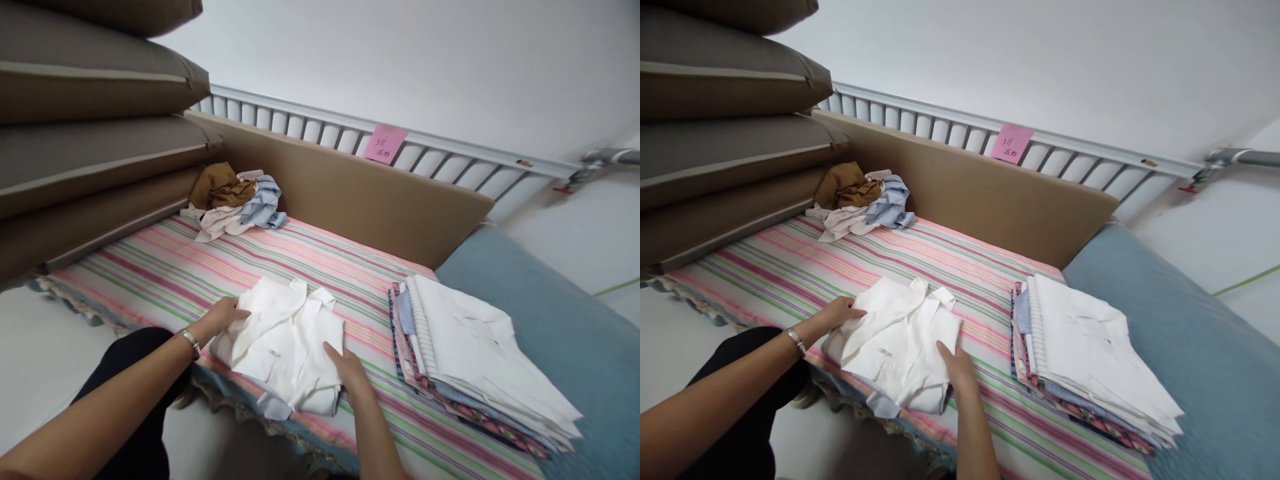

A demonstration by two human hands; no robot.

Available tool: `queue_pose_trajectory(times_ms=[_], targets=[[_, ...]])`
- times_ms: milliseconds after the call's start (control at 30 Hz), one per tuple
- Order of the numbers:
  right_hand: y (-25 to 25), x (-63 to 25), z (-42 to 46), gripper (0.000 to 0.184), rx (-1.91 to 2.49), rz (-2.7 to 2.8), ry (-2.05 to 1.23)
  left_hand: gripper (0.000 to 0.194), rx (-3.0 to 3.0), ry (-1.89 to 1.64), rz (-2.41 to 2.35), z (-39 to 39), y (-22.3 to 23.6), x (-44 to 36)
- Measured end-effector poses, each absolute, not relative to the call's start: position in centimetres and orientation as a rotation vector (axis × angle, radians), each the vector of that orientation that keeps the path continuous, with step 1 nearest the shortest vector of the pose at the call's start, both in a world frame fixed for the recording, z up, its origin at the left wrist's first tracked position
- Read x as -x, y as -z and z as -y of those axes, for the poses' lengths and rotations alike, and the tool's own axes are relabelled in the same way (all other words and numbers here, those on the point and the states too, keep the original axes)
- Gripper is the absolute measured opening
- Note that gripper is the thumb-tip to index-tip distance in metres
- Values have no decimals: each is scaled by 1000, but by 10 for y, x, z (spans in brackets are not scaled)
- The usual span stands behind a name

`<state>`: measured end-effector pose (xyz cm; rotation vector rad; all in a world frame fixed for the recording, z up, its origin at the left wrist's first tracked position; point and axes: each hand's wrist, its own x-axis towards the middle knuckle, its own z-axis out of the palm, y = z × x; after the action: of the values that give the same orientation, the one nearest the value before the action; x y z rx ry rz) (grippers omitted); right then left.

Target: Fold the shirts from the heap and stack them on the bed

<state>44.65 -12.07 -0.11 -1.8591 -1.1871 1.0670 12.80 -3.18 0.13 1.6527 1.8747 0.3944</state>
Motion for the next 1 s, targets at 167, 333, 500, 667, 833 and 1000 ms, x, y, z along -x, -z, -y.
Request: queue_pose_trajectory(times_ms=[167,333,500,667,833,1000], targets=[[11,-438,122,51,1698,1036,-1318,25,-1729,-441,-1823,38,7,-131],[12,-425,124,36,1845,1133,-1013,23,-1754,-529,-1784,42,14,-136],[7,-416,141,37,1846,1192,-840,26,-1715,-834,-1642,58,15,-134],[18,-415,155,40,1751,1129,-912,33,-1586,-855,-1573,68,18,-124],[26,-415,151,43,1692,1017,-1031,34,-1396,-814,-1576,63,6,-125],[21,-415,145,49,1671,955,-1038,27,-1227,-833,-1548,52,-12,-137]])
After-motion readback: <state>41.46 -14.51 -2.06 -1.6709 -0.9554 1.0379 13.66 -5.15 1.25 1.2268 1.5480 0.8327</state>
